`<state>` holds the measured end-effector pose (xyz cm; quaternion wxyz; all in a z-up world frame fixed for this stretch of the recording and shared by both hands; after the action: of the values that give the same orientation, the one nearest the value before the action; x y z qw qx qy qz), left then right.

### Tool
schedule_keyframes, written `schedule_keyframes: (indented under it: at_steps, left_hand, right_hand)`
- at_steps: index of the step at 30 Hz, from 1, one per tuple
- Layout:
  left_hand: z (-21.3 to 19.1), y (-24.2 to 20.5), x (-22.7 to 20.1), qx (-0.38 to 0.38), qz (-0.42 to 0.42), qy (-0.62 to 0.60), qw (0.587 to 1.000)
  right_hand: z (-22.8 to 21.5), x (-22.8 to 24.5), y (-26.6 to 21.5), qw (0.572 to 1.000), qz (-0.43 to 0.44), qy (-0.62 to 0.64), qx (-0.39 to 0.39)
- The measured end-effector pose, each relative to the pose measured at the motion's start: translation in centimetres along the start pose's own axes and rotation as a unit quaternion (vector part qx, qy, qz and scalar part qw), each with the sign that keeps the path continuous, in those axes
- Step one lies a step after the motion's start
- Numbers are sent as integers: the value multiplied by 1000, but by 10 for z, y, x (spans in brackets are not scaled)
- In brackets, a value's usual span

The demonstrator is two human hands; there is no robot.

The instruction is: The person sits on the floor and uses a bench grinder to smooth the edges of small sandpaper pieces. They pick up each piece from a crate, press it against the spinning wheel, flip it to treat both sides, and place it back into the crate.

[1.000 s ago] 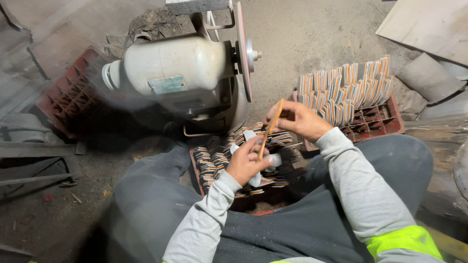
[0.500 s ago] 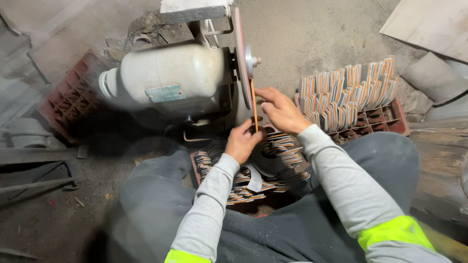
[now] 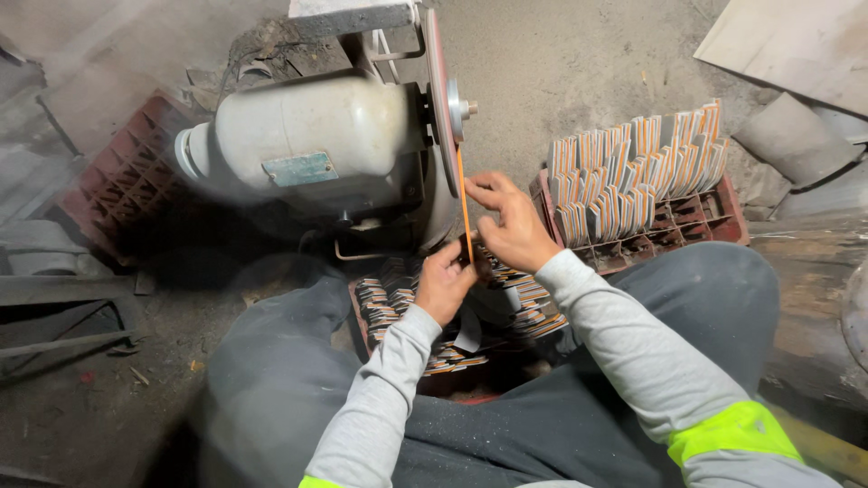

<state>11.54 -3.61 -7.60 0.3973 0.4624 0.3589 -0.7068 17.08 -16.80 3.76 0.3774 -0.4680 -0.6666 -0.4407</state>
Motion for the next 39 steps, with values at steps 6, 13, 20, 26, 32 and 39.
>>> schedule_keyframes:
  at_steps: [6, 13, 20, 26, 32, 39]
  left_hand:
    - [0, -46, -11, -82, -24, 307, 948]
    - [3, -31, -49, -89, 45, 416, 904]
    - [-14, 36, -7, 1, -12, 37, 999]
    - [-21, 60, -24, 10, 19, 34, 999]
    - [-16, 43, -18, 27, -10, 20, 999]
    - [6, -14, -13, 16, -48, 2, 999]
  right_hand:
    - [-8, -15, -35, 978, 138, 21, 153]
    - [-6, -40, -25, 931, 206, 287, 89]
    - [0, -14, 21, 999, 42, 1, 8]
    - [3, -35, 52, 998, 12, -40, -39]
    - [9, -26, 36, 997, 14, -63, -43]
    - [7, 5, -14, 997, 28, -62, 28]
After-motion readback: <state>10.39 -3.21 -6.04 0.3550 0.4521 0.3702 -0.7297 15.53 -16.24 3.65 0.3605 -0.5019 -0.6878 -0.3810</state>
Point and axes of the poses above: each hand's wrist, its own y-axis towards the middle knuckle, its own z-axis out of the palm, x = y × z, the point moved 8 cm from there along y, towards the middle knuckle, and after that the axes turned 6 degrees about y, right-handed, at the moved point
